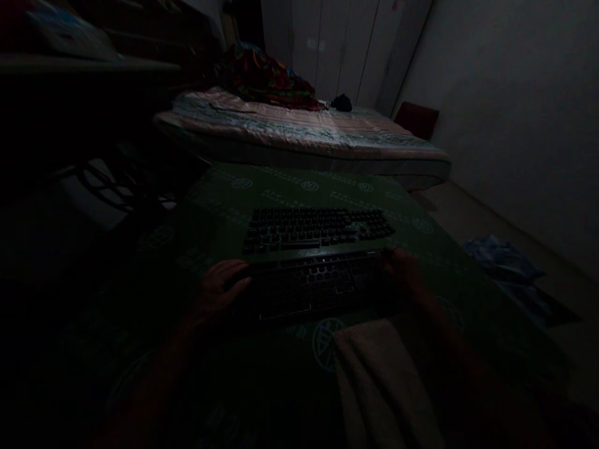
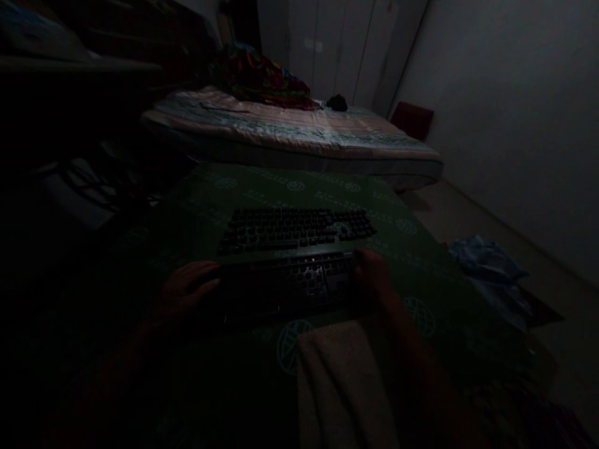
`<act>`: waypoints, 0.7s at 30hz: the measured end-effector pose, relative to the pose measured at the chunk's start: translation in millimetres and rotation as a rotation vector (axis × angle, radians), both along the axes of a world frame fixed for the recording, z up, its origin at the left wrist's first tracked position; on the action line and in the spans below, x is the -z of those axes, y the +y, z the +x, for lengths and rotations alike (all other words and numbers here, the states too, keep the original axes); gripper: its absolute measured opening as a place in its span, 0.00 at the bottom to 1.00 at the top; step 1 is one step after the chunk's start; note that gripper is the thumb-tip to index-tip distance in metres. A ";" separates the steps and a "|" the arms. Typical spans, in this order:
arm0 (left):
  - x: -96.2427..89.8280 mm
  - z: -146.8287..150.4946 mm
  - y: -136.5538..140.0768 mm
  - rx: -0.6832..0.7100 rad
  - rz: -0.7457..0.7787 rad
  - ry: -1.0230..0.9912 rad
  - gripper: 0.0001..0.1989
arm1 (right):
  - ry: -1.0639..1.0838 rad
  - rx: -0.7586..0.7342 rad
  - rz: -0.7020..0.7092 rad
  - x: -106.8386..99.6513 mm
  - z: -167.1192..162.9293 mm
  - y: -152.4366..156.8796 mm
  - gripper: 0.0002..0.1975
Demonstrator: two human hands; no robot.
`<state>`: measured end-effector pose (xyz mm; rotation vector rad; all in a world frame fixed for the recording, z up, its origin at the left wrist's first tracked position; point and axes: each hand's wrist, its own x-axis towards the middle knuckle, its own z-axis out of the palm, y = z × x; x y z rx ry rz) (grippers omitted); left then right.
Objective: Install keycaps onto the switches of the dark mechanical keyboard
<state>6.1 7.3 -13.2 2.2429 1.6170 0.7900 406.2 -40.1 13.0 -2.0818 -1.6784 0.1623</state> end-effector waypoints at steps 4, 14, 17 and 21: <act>0.9 -1.2 -0.9 -0.010 0.000 -0.009 0.29 | 0.008 -0.045 -0.022 1.3 -5.6 -4.6 0.12; 0.8 0.1 -0.8 -0.021 -0.004 -0.109 0.28 | 0.091 -0.031 0.022 6.3 -8.6 -12.1 0.11; -8.4 2.4 -10.7 -0.116 -0.009 -0.156 0.28 | 0.108 -0.046 0.036 6.6 -8.2 -14.4 0.11; -29.2 8.1 -36.7 -0.258 -0.021 -0.157 0.24 | 0.123 -0.027 0.064 10.4 -6.1 -15.4 0.12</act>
